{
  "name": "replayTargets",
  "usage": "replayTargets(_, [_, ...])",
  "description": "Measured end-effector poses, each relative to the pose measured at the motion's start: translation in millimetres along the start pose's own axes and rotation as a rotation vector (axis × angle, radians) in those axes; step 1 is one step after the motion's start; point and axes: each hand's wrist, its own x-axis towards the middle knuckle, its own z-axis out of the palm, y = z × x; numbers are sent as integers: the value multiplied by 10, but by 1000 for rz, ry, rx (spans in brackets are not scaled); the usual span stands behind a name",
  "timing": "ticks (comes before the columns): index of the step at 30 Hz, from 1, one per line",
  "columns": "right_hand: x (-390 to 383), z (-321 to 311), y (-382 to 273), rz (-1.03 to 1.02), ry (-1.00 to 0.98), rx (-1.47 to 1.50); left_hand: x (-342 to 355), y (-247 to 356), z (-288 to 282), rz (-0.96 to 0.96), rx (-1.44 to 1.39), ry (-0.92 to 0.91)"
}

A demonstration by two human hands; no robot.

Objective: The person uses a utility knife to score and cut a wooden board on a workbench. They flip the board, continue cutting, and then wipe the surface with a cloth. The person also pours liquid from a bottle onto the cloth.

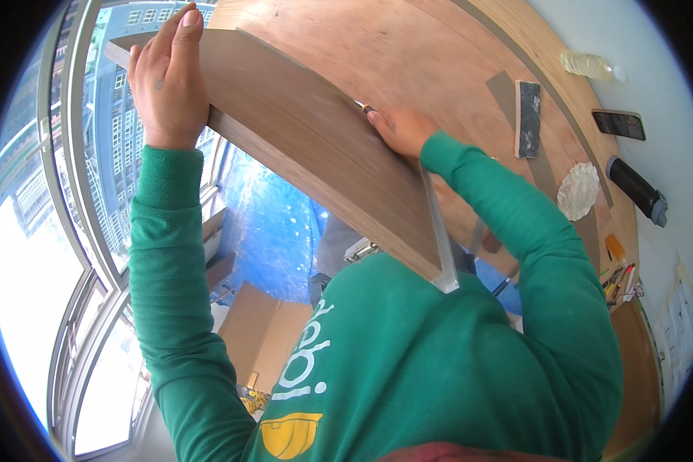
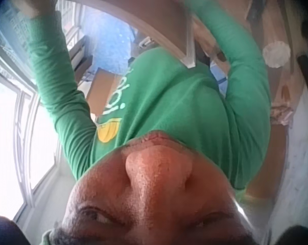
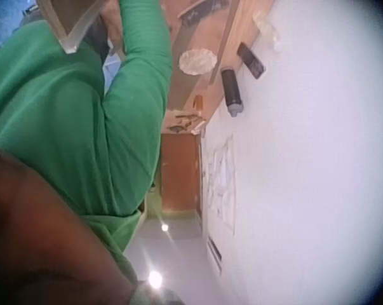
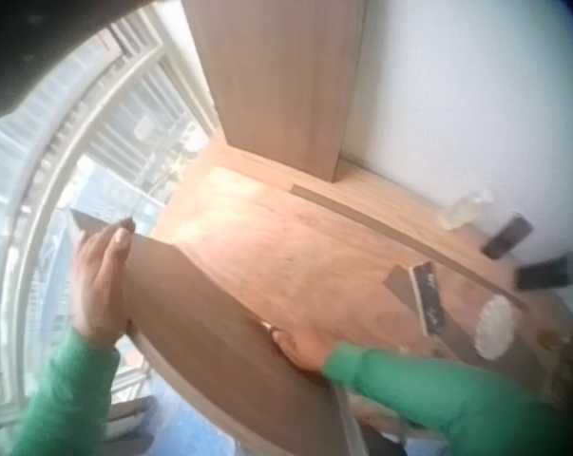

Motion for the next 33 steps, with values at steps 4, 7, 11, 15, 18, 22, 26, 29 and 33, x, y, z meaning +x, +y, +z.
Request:
replayTargets(4, [539,-20,-319,-79,32,-7,-1,20,-11,5,6,-6])
replayTargets(7, [1078,3,-659,-146,125,-6,11,26,-7,62,36,9])
replayTargets(11, [1768,-62,-1075,-109,96,-41,1,48,-20,34,29,4])
replayTargets(15, [2248,-44,-1376,-69,72,-34,-7,84,-26,-32,-18,-2])
replayTargets(18, [2441,-42,-1463,-50,65,-32,-2,105,-24,-13,1,24])
replayTargets(22, [2518,-51,-1489,-26,40,-52,-20,108,-26,-45,-16,1])
replayTargets(26, [2511,-64,-1516,-56,45,-69,-24,71,-12,-20,-1,-3])
replayTargets(29, [2519,-80,-1565,-42,19,-94,-5,26,4,83,48,19])
replayTargets(33, [2537,-105,-1612,-40,0,-145,-25,-5,28,61,32,28])
